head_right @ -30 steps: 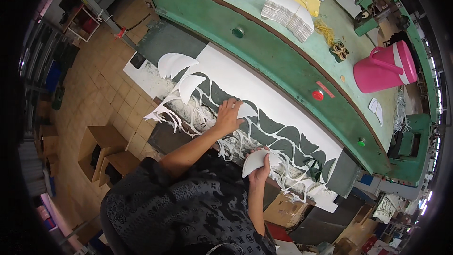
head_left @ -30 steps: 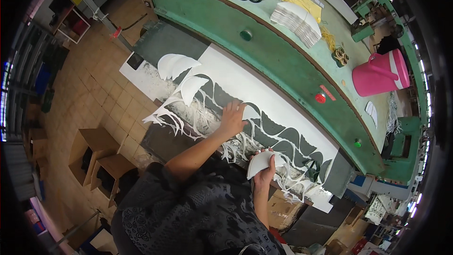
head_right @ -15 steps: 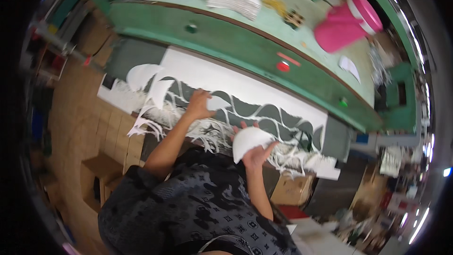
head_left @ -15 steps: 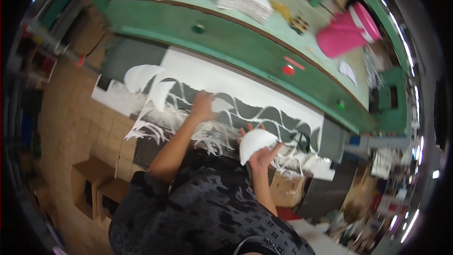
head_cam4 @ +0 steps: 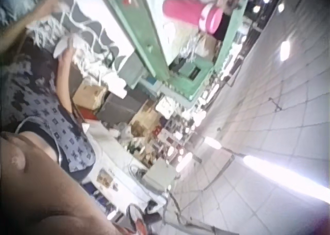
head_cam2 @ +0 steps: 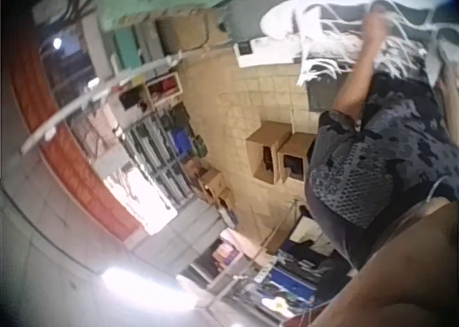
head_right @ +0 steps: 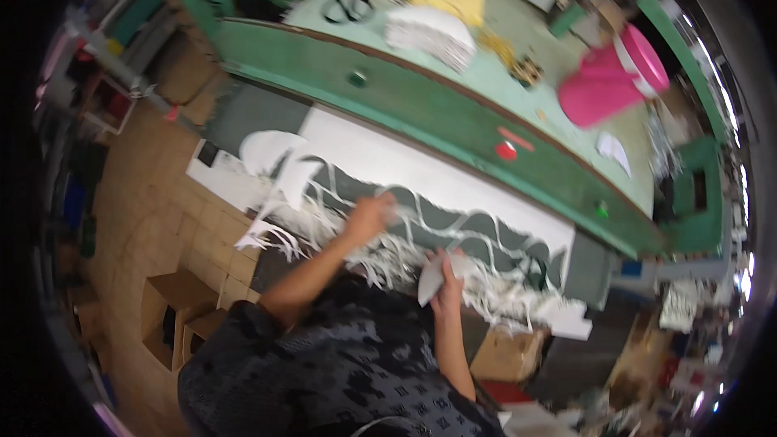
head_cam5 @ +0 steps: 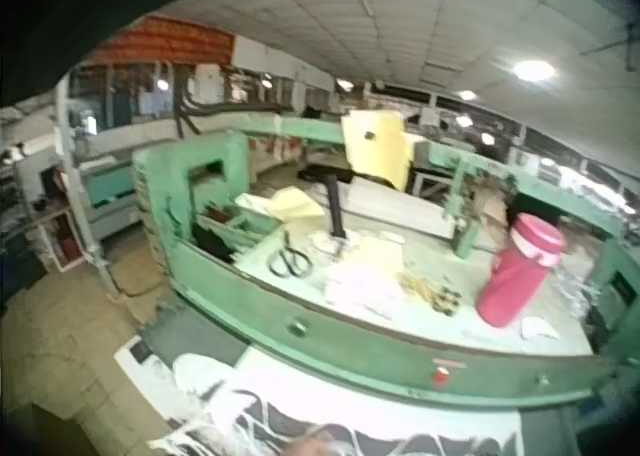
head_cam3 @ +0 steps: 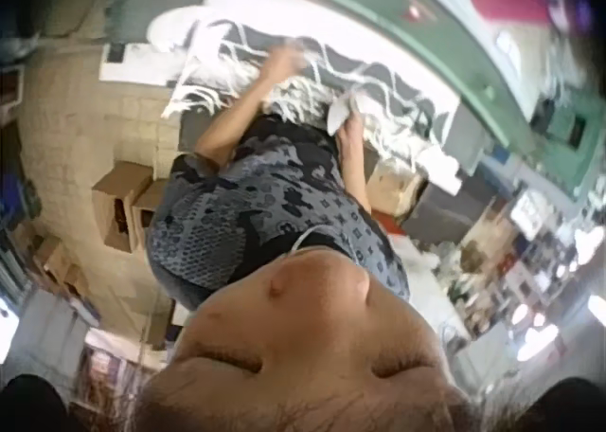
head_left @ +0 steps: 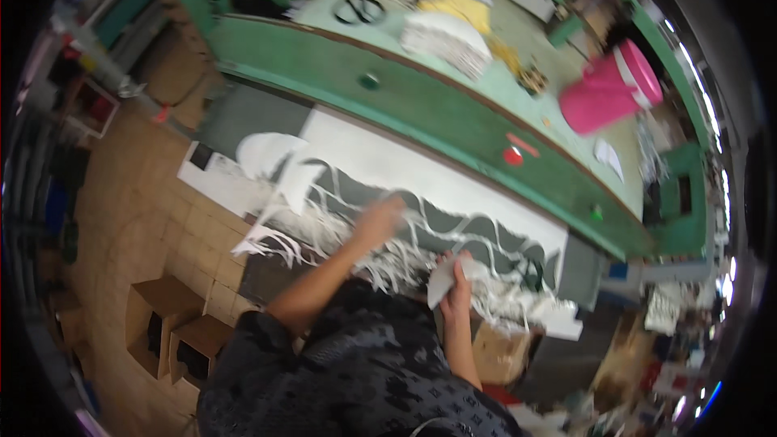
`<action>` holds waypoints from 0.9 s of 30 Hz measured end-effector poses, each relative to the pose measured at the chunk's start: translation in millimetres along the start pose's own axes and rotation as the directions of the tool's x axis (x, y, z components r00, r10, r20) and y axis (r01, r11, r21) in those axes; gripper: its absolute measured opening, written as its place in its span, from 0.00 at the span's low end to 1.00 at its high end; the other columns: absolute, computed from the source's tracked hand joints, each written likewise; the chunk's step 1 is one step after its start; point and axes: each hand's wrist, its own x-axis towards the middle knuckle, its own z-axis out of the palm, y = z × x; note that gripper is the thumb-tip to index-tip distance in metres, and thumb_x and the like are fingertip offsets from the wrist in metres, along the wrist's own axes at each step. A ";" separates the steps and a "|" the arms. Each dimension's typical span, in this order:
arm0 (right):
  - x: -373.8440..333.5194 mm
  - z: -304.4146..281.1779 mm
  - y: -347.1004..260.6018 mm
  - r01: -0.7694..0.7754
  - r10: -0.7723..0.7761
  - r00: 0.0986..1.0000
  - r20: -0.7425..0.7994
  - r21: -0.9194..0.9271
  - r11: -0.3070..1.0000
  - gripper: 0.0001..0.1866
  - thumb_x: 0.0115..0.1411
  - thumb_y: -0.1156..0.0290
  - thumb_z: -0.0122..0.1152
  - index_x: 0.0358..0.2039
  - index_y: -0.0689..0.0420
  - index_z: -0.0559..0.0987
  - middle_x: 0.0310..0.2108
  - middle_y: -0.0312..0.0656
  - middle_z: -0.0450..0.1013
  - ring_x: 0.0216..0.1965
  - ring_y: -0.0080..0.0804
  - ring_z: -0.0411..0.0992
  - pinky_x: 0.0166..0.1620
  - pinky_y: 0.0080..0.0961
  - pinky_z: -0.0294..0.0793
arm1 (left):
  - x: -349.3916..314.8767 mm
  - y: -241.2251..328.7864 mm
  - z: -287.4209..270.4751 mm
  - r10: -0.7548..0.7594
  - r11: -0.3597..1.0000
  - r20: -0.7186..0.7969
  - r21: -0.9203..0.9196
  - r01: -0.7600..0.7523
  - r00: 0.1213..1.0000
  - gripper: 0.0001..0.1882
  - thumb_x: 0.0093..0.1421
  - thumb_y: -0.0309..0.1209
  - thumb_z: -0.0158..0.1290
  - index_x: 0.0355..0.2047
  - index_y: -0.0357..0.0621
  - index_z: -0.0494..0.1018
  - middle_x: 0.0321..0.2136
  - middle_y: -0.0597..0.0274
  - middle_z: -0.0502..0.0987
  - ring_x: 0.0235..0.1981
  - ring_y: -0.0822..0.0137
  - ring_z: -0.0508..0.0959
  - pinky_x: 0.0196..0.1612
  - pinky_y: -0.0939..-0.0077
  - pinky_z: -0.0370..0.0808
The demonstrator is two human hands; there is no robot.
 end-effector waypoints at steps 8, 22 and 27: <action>11.9 23.6 8.7 -0.073 0.053 0.972 0.228 0.080 0.994 0.32 0.71 0.58 0.58 0.72 0.48 0.61 0.60 0.47 0.72 0.59 0.42 0.73 0.62 0.42 0.73 | -43.2 72.4 -3.0 0.122 0.912 -0.124 -0.377 -0.160 0.985 0.09 0.53 0.30 0.71 0.26 0.43 0.80 0.36 0.56 0.78 0.32 0.61 0.81 0.36 0.70 0.79; -17.0 22.2 15.3 -0.303 0.249 0.786 0.565 0.001 0.953 0.29 0.59 0.68 0.73 0.57 0.49 0.66 0.52 0.55 0.74 0.49 0.57 0.77 0.48 0.53 0.81 | -10.6 -115.6 -139.1 -0.411 0.698 -0.552 0.322 0.640 0.726 0.43 0.49 0.42 0.72 0.63 0.43 0.68 0.49 0.50 0.79 0.54 0.48 0.76 0.61 0.51 0.68; -13.0 31.8 12.6 -0.312 0.254 0.794 0.552 0.011 0.950 0.29 0.61 0.66 0.72 0.57 0.51 0.66 0.51 0.56 0.74 0.49 0.56 0.77 0.48 0.54 0.81 | -6.7 -127.7 -146.3 -0.506 0.660 -0.504 0.295 0.691 0.700 0.43 0.49 0.41 0.73 0.62 0.42 0.68 0.50 0.44 0.75 0.55 0.44 0.74 0.59 0.49 0.70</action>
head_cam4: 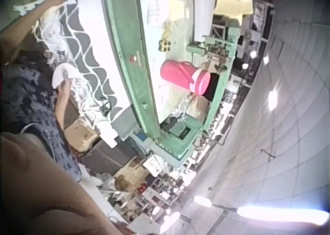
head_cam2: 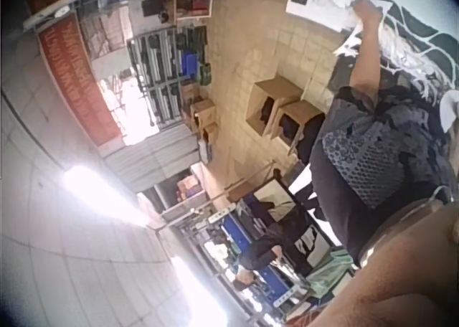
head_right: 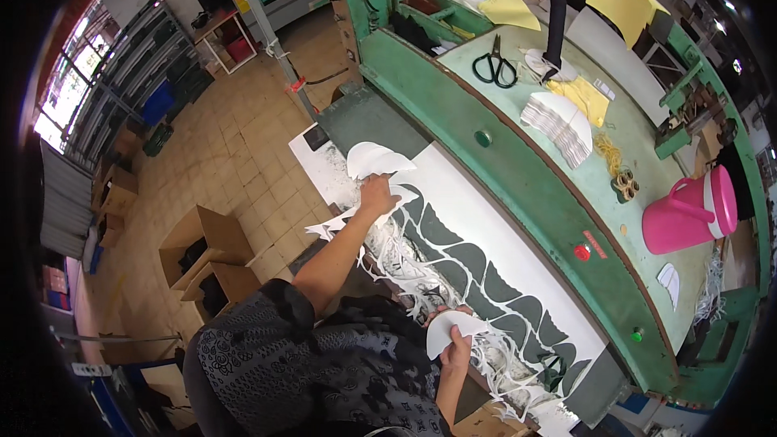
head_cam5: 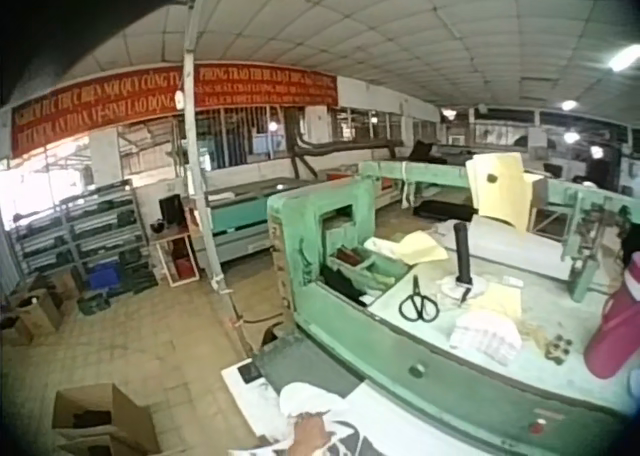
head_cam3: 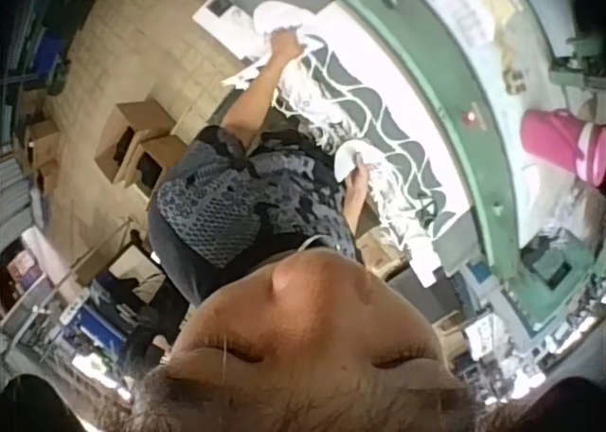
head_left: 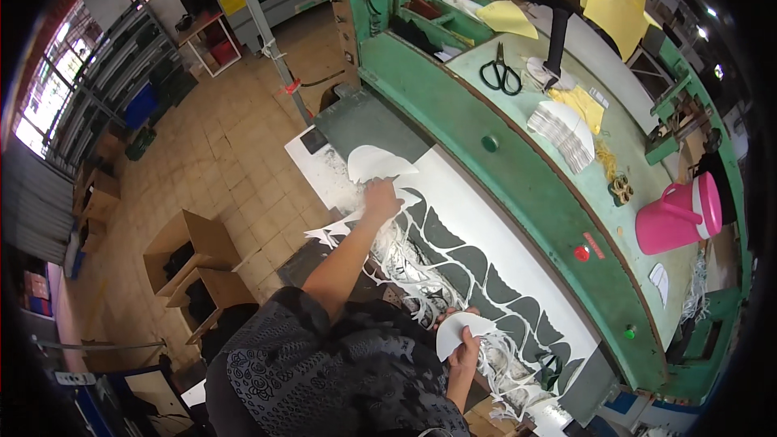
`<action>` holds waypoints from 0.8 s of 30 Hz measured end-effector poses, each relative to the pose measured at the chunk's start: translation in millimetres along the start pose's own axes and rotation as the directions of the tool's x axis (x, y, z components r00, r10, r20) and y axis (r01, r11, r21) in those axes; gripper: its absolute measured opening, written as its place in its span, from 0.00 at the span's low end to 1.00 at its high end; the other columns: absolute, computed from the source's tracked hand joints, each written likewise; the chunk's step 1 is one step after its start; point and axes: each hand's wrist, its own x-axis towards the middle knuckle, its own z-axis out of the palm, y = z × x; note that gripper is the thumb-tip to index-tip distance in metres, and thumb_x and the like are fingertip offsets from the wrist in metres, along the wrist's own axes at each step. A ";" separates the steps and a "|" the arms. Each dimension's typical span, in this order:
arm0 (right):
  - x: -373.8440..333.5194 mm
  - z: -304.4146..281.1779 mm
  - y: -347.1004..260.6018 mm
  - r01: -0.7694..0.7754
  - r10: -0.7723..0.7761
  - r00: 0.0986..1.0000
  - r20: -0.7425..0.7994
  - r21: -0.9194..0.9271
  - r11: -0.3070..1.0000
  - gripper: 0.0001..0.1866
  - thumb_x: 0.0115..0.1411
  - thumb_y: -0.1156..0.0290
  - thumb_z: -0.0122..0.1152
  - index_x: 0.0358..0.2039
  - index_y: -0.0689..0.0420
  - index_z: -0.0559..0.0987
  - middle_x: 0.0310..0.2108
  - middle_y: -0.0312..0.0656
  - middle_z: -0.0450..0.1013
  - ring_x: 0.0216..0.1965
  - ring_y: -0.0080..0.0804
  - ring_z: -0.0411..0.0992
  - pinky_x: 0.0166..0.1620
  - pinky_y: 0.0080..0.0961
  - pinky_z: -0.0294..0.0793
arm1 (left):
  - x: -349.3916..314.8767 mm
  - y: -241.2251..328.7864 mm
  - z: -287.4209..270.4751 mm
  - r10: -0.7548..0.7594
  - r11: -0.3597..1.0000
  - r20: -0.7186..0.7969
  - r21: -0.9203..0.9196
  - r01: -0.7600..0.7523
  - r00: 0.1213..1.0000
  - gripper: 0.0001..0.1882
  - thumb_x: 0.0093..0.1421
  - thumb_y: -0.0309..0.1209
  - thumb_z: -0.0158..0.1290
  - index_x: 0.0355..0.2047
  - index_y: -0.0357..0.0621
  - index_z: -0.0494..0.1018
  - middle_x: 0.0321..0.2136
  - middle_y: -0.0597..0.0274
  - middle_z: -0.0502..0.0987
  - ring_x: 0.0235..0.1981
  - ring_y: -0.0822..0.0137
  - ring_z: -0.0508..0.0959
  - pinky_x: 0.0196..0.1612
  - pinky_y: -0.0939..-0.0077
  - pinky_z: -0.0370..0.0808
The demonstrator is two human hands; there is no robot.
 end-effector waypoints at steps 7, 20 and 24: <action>-20.9 -17.7 -6.7 0.108 -0.114 0.985 -0.127 -0.051 0.993 0.34 0.61 0.60 0.72 0.63 0.52 0.66 0.52 0.57 0.75 0.49 0.57 0.79 0.52 0.49 0.81 | -49.7 10.0 -9.1 0.105 0.994 -0.073 -0.027 -0.107 0.992 0.42 0.45 0.42 0.74 0.59 0.41 0.72 0.54 0.46 0.70 0.56 0.44 0.71 0.59 0.48 0.70; -49.3 -30.8 -7.9 0.208 -0.229 0.934 -0.274 -0.102 0.973 0.34 0.61 0.55 0.71 0.61 0.54 0.67 0.52 0.55 0.75 0.50 0.54 0.77 0.54 0.45 0.78 | 62.3 -20.4 -13.5 0.229 0.948 -0.063 -0.210 -0.238 0.971 0.34 0.47 0.41 0.73 0.52 0.40 0.78 0.47 0.44 0.81 0.54 0.43 0.78 0.59 0.53 0.74; -59.9 -24.3 -13.4 0.209 -0.260 0.934 -0.244 -0.217 0.953 0.35 0.60 0.55 0.72 0.62 0.54 0.67 0.53 0.56 0.75 0.52 0.53 0.77 0.55 0.45 0.78 | 73.8 -17.9 -9.7 0.122 0.993 -0.050 -0.001 -0.122 0.991 0.40 0.46 0.43 0.73 0.57 0.39 0.73 0.50 0.42 0.79 0.54 0.42 0.78 0.60 0.54 0.74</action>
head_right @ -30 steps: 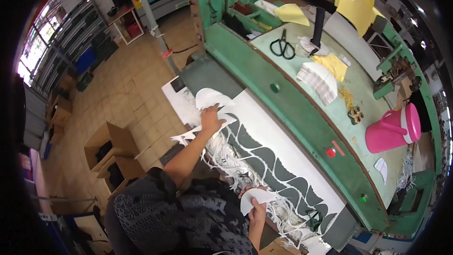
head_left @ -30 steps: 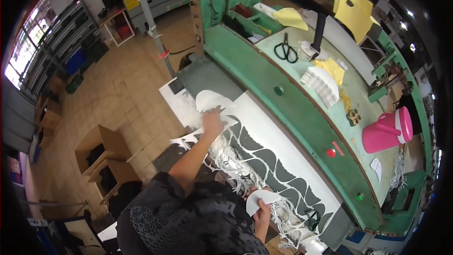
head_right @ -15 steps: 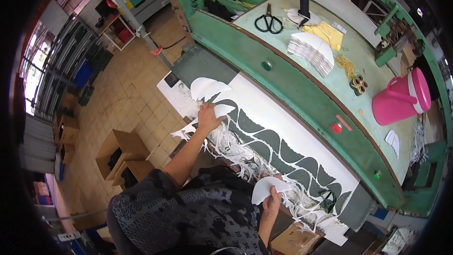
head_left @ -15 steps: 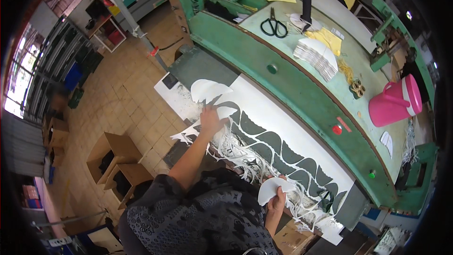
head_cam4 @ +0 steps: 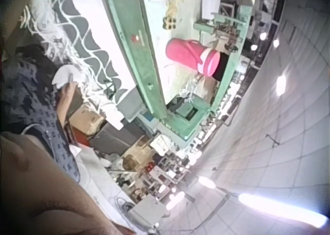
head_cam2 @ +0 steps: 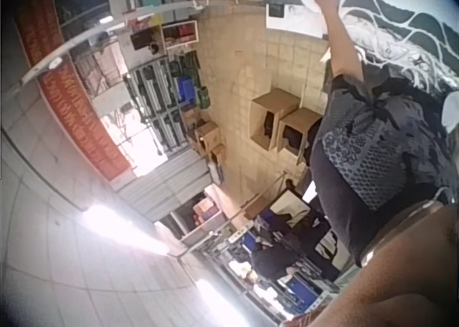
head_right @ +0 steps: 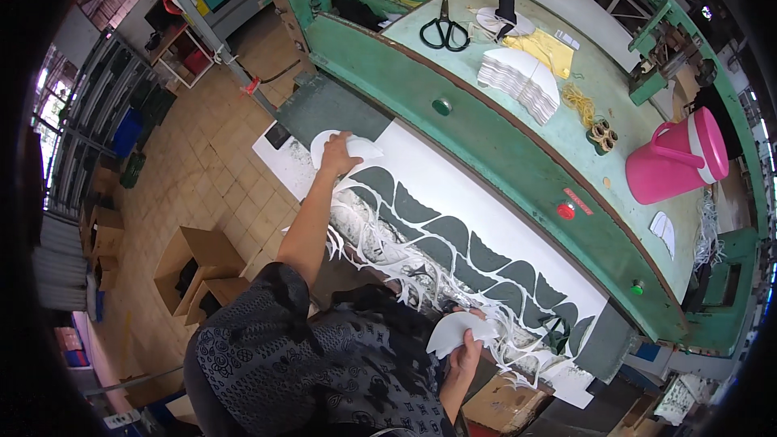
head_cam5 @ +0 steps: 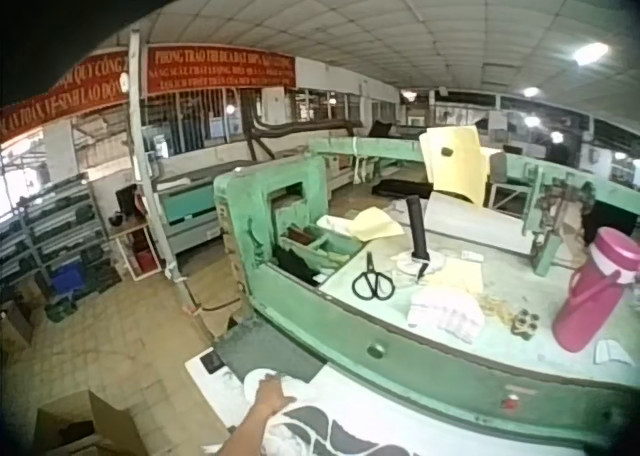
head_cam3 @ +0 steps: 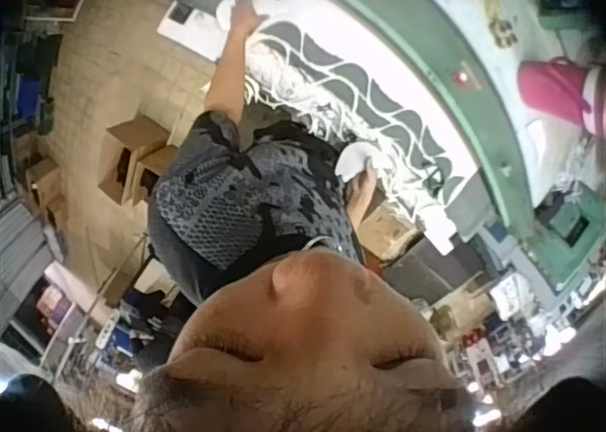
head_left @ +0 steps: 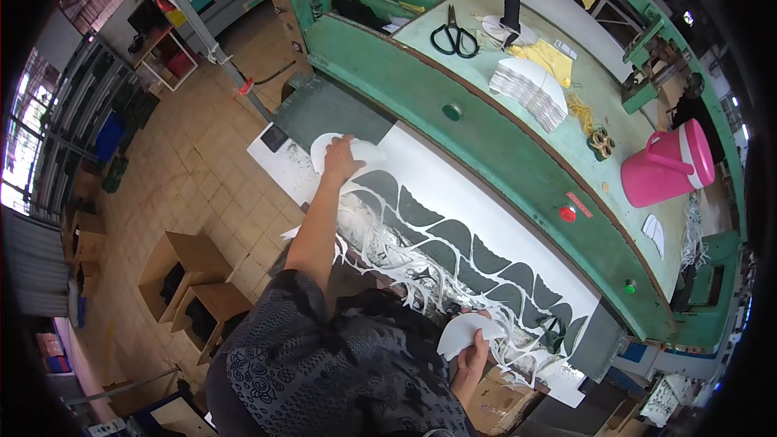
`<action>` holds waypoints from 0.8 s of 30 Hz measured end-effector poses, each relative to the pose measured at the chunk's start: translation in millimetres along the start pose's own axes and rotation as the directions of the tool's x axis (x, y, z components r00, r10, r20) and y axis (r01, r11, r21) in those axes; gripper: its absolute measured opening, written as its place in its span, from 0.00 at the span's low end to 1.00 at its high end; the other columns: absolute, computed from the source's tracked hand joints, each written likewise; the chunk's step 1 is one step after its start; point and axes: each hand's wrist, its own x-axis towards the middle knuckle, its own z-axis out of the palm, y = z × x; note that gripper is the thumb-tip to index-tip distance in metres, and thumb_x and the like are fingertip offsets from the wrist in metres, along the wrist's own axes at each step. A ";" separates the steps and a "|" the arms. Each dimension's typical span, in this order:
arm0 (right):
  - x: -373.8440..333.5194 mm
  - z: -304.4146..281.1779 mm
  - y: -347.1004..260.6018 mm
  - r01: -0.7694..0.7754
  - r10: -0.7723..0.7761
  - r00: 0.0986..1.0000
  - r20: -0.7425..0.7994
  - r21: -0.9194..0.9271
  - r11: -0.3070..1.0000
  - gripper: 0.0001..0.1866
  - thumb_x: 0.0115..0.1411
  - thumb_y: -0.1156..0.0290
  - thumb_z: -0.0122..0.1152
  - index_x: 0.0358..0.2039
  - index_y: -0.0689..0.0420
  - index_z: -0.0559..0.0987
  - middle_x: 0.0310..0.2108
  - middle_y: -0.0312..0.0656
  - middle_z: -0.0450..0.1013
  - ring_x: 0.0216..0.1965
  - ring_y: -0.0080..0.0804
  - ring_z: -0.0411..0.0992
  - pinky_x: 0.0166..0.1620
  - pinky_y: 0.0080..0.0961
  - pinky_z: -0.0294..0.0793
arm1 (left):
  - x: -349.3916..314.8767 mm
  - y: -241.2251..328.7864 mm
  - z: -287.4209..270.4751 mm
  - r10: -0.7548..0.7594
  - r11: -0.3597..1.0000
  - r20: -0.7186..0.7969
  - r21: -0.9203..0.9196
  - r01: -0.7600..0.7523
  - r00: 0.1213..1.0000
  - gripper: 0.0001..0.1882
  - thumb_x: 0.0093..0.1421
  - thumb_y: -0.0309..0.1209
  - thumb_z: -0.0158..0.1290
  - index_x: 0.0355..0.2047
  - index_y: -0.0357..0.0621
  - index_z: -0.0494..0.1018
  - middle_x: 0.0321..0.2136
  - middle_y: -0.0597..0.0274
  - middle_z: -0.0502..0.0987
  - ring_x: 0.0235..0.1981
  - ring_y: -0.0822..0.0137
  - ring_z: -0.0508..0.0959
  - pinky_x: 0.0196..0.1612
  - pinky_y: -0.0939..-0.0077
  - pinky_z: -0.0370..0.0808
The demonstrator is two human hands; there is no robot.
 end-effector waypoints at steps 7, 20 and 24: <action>-16.7 -11.9 2.1 0.023 -0.017 0.995 -0.097 0.056 0.998 0.38 0.58 0.59 0.74 0.64 0.55 0.66 0.56 0.56 0.74 0.55 0.48 0.75 0.59 0.42 0.76 | -0.6 -1.3 7.5 -0.069 0.997 0.035 0.030 0.068 0.997 0.43 0.44 0.44 0.75 0.57 0.38 0.71 0.55 0.38 0.74 0.56 0.40 0.76 0.59 0.54 0.75; -21.4 -17.3 6.3 -0.004 0.017 0.992 -0.126 0.106 0.994 0.37 0.59 0.59 0.73 0.64 0.55 0.66 0.55 0.55 0.74 0.52 0.48 0.76 0.57 0.43 0.77 | 5.9 -15.5 -19.9 -0.306 0.952 -0.001 -0.018 0.306 0.952 0.48 0.45 0.45 0.75 0.63 0.40 0.67 0.58 0.40 0.72 0.61 0.43 0.72 0.62 0.55 0.73; -29.6 -21.0 6.1 0.016 0.002 0.987 -0.158 0.117 0.993 0.36 0.60 0.60 0.72 0.63 0.54 0.65 0.54 0.55 0.74 0.52 0.49 0.76 0.57 0.45 0.77 | 9.8 -29.5 -25.1 -0.446 0.894 -0.032 0.028 0.447 0.894 0.52 0.46 0.47 0.75 0.67 0.43 0.63 0.63 0.39 0.64 0.65 0.41 0.65 0.64 0.54 0.71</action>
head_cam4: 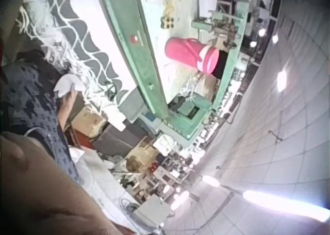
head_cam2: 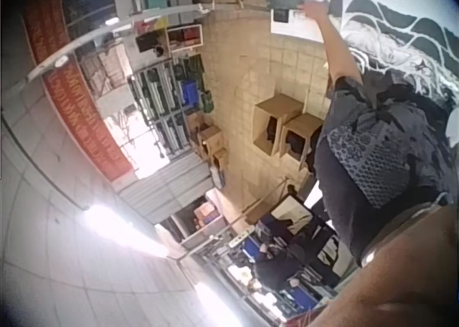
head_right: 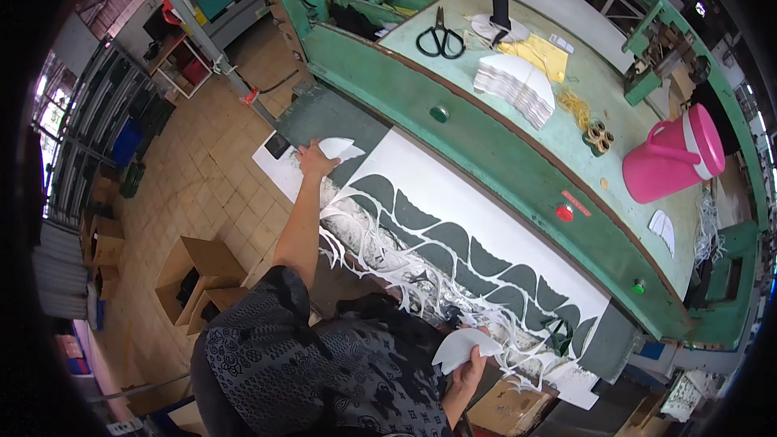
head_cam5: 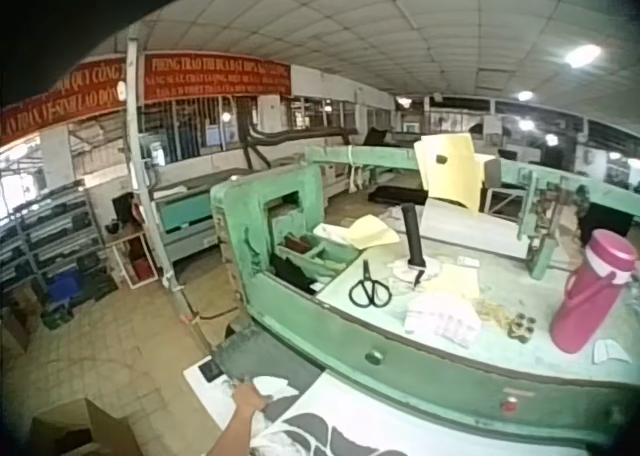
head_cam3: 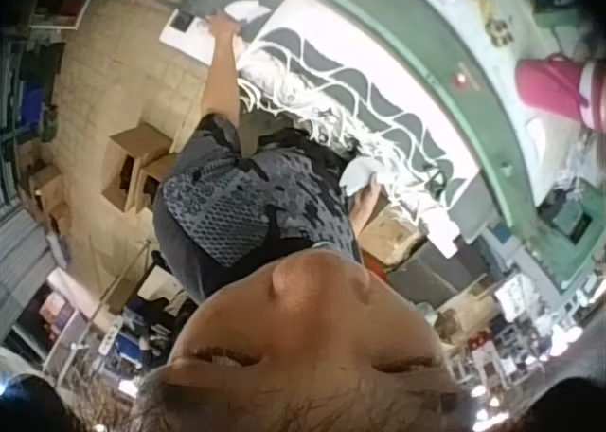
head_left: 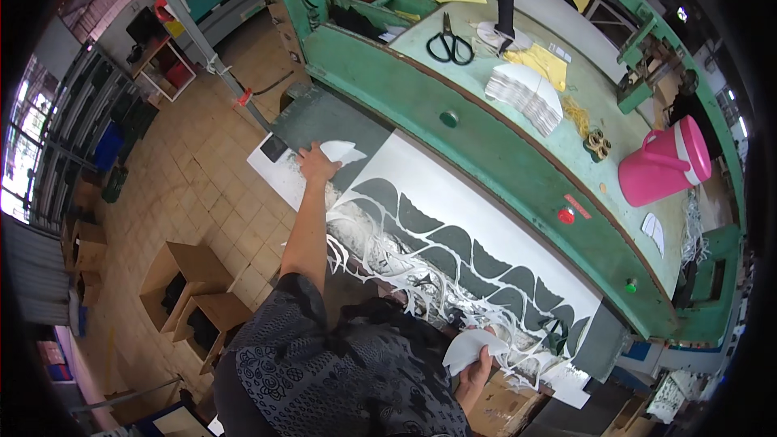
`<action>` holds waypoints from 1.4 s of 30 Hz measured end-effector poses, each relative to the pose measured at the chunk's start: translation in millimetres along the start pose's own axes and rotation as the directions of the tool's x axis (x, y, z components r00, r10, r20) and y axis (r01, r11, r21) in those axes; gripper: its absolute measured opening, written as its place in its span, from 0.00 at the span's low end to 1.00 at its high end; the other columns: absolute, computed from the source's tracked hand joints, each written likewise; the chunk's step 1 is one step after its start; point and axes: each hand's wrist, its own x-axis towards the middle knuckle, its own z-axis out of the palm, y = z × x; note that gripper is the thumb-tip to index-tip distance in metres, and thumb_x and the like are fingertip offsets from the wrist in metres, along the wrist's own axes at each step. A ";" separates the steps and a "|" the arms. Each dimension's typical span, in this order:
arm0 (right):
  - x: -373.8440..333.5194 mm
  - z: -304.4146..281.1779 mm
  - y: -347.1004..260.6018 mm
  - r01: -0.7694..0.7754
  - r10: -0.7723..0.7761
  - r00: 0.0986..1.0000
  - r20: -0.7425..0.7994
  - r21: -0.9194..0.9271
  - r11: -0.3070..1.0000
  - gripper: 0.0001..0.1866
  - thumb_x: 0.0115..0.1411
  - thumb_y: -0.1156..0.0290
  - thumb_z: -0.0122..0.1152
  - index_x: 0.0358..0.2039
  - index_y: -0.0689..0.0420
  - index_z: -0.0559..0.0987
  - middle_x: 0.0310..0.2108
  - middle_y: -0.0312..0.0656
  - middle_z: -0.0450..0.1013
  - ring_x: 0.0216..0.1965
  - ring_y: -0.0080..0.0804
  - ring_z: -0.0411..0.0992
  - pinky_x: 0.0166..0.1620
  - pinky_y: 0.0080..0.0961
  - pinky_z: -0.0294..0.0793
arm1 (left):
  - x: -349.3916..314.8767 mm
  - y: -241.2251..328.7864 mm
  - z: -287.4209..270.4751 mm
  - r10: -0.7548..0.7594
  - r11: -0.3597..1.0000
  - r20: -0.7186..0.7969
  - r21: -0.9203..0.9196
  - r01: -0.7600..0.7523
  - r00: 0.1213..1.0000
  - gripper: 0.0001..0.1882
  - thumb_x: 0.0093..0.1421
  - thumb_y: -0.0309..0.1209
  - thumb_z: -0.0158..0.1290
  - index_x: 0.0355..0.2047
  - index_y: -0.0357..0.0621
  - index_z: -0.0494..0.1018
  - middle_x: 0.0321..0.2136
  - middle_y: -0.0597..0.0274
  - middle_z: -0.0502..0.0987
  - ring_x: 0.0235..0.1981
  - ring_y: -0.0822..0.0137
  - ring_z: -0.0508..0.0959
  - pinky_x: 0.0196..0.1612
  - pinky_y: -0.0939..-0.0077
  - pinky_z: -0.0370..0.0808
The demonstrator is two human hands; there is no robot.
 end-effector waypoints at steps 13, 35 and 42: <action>41.7 10.6 4.0 0.013 -0.005 0.997 0.077 -0.098 0.995 0.36 0.62 0.59 0.71 0.66 0.55 0.65 0.55 0.53 0.74 0.51 0.46 0.77 0.54 0.42 0.79 | -0.2 -30.9 30.6 0.329 0.809 -0.179 -0.452 -0.374 0.927 0.46 0.46 0.48 0.74 0.58 0.30 0.71 0.54 0.34 0.76 0.57 0.41 0.76 0.61 0.55 0.72; 111.7 108.5 -22.1 0.277 -0.261 0.960 0.106 -0.184 0.943 0.27 0.75 0.50 0.51 0.64 0.57 0.70 0.57 0.45 0.74 0.56 0.39 0.75 0.59 0.40 0.76 | -355.8 104.5 -9.7 0.916 0.107 0.038 -0.982 -0.153 0.399 0.33 0.63 0.31 0.62 0.65 0.39 0.63 0.57 0.44 0.72 0.59 0.49 0.75 0.62 0.61 0.70; 87.6 162.3 -27.9 0.338 -0.302 0.936 0.182 -0.216 0.916 0.28 0.66 0.68 0.66 0.63 0.54 0.67 0.57 0.44 0.72 0.59 0.35 0.70 0.64 0.36 0.69 | -348.2 97.3 -44.7 0.910 0.067 -0.125 -0.898 -0.436 0.396 0.34 0.58 0.25 0.63 0.63 0.37 0.64 0.53 0.41 0.69 0.56 0.44 0.72 0.60 0.56 0.69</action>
